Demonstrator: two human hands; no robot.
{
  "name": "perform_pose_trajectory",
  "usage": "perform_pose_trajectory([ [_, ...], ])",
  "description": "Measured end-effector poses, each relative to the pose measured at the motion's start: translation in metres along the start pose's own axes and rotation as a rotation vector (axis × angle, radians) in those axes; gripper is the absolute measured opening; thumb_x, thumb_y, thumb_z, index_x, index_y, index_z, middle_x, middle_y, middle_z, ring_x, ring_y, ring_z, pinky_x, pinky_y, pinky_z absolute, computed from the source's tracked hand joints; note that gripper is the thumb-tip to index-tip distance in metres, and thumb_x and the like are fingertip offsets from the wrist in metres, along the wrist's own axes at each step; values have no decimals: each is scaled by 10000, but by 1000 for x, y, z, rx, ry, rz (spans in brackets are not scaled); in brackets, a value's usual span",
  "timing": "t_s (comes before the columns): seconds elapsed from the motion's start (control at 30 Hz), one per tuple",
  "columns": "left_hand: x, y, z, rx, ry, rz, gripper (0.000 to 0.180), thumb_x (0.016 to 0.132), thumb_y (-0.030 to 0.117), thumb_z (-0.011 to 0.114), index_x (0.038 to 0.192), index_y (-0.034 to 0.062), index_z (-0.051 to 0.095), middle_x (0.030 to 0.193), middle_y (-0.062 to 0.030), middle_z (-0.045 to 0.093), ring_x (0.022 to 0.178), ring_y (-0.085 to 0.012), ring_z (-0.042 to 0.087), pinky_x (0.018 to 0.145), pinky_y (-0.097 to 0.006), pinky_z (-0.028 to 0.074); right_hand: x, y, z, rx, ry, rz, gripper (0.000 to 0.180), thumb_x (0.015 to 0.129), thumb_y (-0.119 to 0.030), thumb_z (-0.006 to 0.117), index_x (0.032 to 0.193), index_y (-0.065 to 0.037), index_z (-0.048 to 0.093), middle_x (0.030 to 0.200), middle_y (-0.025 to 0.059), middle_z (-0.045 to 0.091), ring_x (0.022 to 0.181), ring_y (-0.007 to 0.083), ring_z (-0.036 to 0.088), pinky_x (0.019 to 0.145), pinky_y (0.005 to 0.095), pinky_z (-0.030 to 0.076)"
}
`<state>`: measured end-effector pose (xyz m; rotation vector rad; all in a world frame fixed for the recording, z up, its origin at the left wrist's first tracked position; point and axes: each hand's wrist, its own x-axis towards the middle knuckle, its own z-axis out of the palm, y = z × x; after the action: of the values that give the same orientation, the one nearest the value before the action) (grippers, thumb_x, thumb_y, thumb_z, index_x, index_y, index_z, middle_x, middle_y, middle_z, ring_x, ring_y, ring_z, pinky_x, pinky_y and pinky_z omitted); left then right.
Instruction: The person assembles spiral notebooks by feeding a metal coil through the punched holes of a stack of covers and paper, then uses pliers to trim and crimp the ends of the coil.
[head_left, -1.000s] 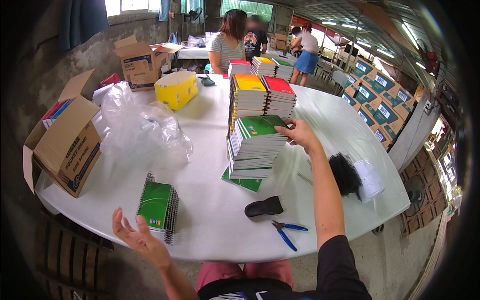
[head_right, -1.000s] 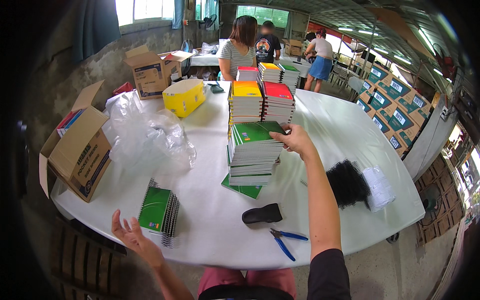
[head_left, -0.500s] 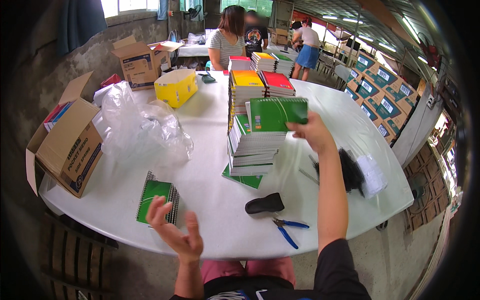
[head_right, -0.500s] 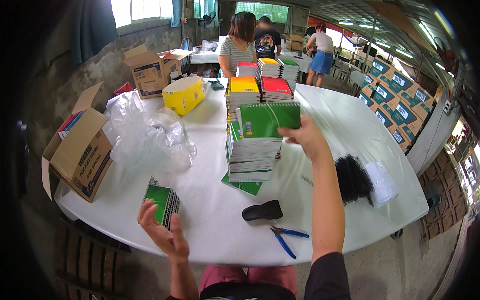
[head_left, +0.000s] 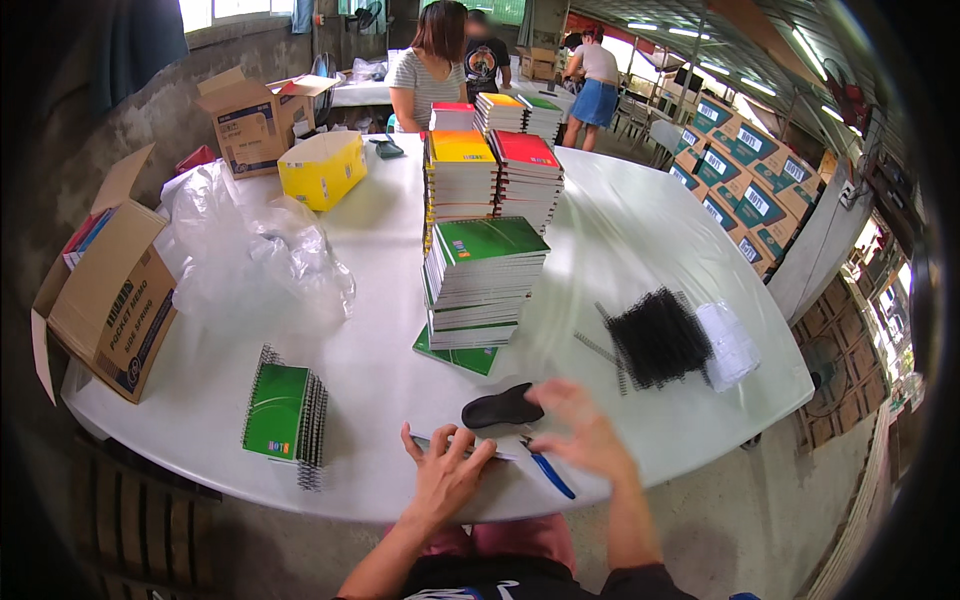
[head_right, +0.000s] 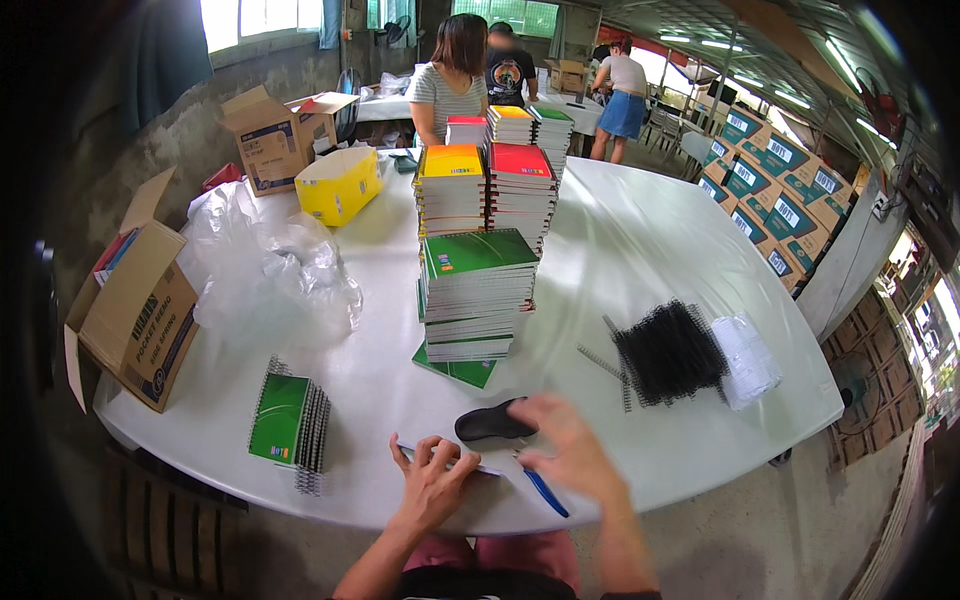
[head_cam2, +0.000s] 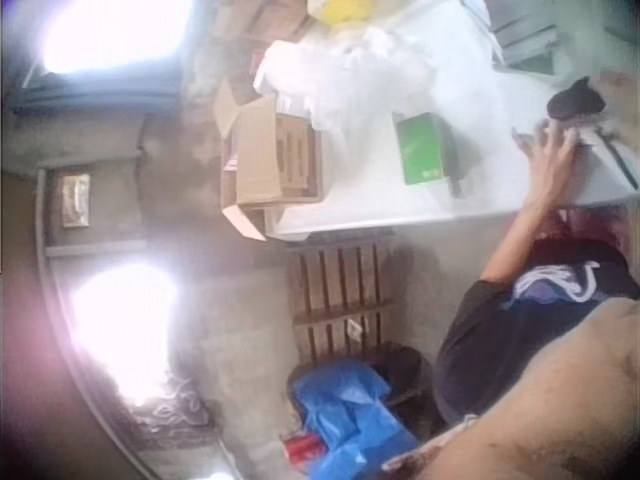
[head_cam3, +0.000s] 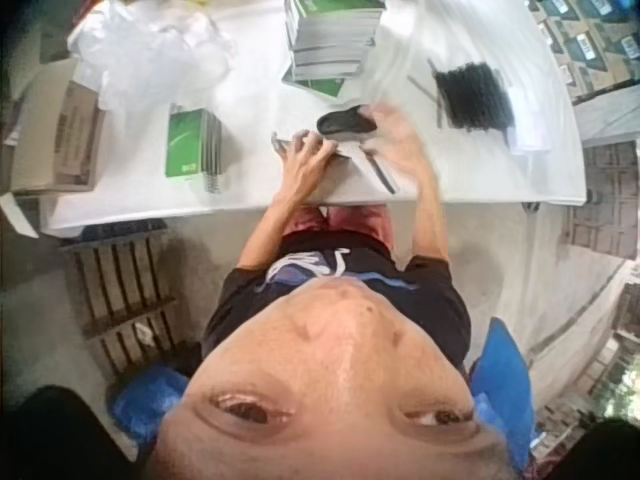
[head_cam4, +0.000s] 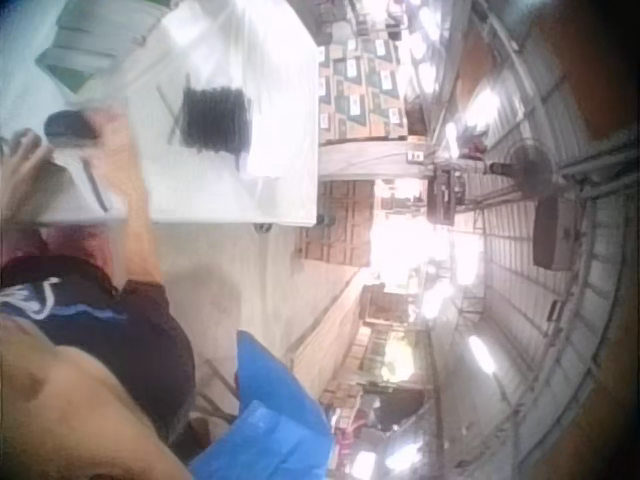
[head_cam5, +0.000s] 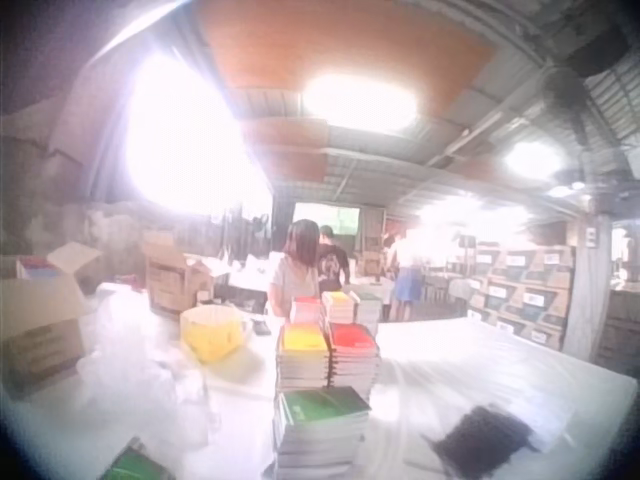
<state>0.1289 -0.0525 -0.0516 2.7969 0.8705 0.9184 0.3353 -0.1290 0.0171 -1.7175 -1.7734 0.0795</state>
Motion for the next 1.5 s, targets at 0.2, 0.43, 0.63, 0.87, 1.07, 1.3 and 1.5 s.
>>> perform_pose_trajectory([
  [0.2,20,17,-10,-113,44,-45,369,654,429,755,868,184,582,939,-30,496,1027,-263,450,903,-677,194,28,156,-23,-515,143,622,458,757,-257,706,1182,-153,570,1182,96,516,1113,308,493,886,496,415],
  [0.43,19,21,16,-19,220,-149,471,536,512,802,719,147,568,1024,-26,482,1055,-265,411,855,-622,252,30,213,-17,-903,-71,413,339,795,-96,593,1127,-40,546,1115,119,520,1002,276,555,782,418,492],
  [0.63,20,16,3,-50,212,-211,485,534,500,803,745,132,567,1015,-23,486,1044,-276,402,880,-595,248,43,136,-50,-612,170,281,618,733,122,476,1327,-36,412,916,216,564,876,375,564,846,398,470],
  [0.87,18,11,7,-26,240,-225,471,554,489,798,769,139,566,974,-13,501,1038,-257,412,890,-568,242,2,15,-7,360,-198,128,451,824,73,535,1259,-44,529,968,127,606,759,220,568,723,297,458],
  [1.07,18,11,12,-57,229,-204,398,587,469,762,768,161,586,993,20,505,1056,-229,419,869,-586,227,-12,-7,19,553,-158,243,233,854,8,589,1066,-55,663,922,81,634,743,174,563,654,253,451],
  [1.3,20,13,8,-63,226,-222,386,580,465,760,749,165,584,963,21,506,1055,-227,420,888,-603,211,-11,0,21,548,-131,150,169,870,0,566,1005,-35,662,914,90,636,805,187,587,696,283,467],
  [1.5,19,13,7,4,216,-216,493,502,504,806,751,150,570,902,-16,503,993,-247,448,850,-557,252,-8,-10,4,697,-474,450,213,859,-27,600,1071,-49,609,899,114,626,809,215,605,688,295,472],
])
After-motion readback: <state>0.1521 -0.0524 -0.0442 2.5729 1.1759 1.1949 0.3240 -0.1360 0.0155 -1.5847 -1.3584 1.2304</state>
